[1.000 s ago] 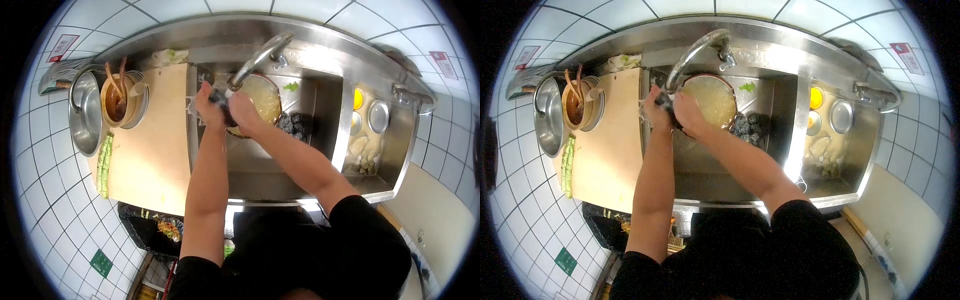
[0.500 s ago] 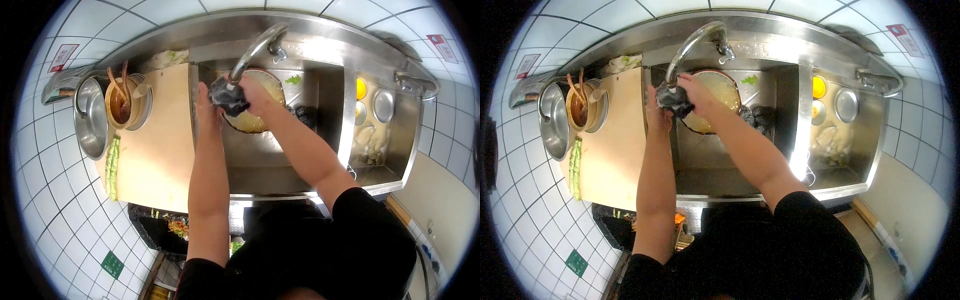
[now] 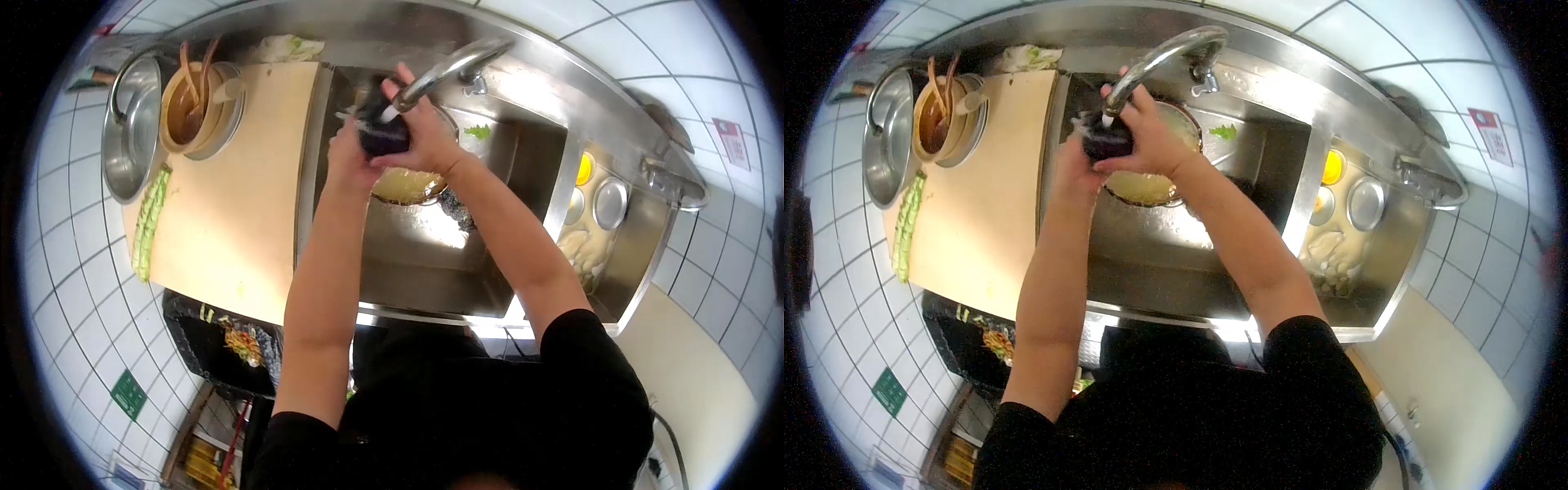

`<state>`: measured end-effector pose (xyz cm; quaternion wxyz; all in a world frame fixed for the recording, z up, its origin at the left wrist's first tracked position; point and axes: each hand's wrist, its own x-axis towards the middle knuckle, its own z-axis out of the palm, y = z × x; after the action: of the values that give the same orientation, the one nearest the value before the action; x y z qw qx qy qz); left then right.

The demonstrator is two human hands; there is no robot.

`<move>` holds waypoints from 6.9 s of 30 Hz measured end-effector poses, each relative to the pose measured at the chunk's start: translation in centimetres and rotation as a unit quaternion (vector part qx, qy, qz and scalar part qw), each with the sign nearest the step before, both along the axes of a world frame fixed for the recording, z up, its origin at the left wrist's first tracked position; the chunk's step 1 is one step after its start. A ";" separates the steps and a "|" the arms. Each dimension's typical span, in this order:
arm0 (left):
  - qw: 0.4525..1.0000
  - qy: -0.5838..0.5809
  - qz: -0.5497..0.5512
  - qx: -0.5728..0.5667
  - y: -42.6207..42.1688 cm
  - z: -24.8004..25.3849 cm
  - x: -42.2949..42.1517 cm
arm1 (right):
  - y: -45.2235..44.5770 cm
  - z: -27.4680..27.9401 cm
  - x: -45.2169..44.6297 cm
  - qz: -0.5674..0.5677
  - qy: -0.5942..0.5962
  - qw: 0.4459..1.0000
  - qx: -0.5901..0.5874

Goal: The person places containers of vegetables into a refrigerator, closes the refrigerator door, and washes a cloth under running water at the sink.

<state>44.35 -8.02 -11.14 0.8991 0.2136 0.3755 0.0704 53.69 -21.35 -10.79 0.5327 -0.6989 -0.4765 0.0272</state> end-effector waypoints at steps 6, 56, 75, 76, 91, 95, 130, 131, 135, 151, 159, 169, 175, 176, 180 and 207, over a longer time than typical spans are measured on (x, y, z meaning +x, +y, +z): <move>0.966 0.049 -0.031 0.253 -3.3 3.4 -0.5 | 0.4 -0.7 -2.3 -0.013 0.222 0.974 0.042; 0.803 0.024 0.066 0.592 -5.0 2.6 0.3 | 4.6 0.6 -2.8 -0.183 0.646 0.709 0.216; 0.585 0.026 -0.074 0.807 -2.0 3.5 1.8 | 3.3 -3.8 -3.2 -0.027 0.760 0.601 0.246; 0.612 0.070 -0.107 0.780 -2.1 3.9 2.0 | 3.0 -4.0 -3.2 -0.048 0.743 0.630 0.221; 0.993 -0.006 0.107 -0.057 -3.6 -0.1 1.3 | 0.9 0.0 -1.2 -0.221 0.332 0.914 -0.074; 0.980 -0.077 0.142 -0.120 -3.4 -0.4 1.3 | -2.6 0.0 -2.6 -0.365 0.332 0.862 -0.116; 0.547 -0.026 -0.043 0.836 -8.3 3.2 -2.9 | -4.2 3.5 -8.1 -0.072 0.817 0.517 0.246; 0.537 -0.020 -0.067 0.841 -8.0 3.7 -3.1 | -4.0 4.8 -8.7 -0.133 0.810 0.524 0.229; 0.578 0.011 -0.090 0.811 -8.7 4.0 -4.1 | -6.0 2.9 -8.2 -0.150 0.821 0.509 0.208; 0.761 -0.002 0.027 0.648 -12.4 7.7 -4.9 | -8.6 1.7 -8.9 -0.083 0.630 0.763 0.115; 0.544 -0.226 -0.027 0.808 -11.0 5.8 -3.5 | -10.8 7.3 -7.4 -0.010 0.813 0.539 0.222; 0.550 -0.196 -0.130 0.801 -14.4 6.3 -2.4 | -12.1 6.3 -7.6 -0.004 0.804 0.554 0.214; 0.585 -0.166 -0.131 0.783 -16.0 6.7 -2.4 | -12.9 5.9 -7.8 -0.022 0.809 0.551 0.203; 0.589 -0.160 -0.132 0.781 -16.1 7.0 -2.4 | -12.9 5.9 -8.0 -0.024 0.810 0.551 0.201; 0.605 -0.146 -0.135 0.771 -16.5 7.0 -2.3 | -13.1 5.4 -8.7 -0.037 0.812 0.549 0.194; 0.610 -0.151 -0.301 0.717 -19.3 9.0 -5.5 | -16.4 3.7 -14.2 -0.128 0.817 0.535 0.173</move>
<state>38.89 -27.31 -2.12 0.4728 0.8778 -0.0220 0.0736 39.50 -37.77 -7.05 0.7988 -0.3205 0.2646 0.4350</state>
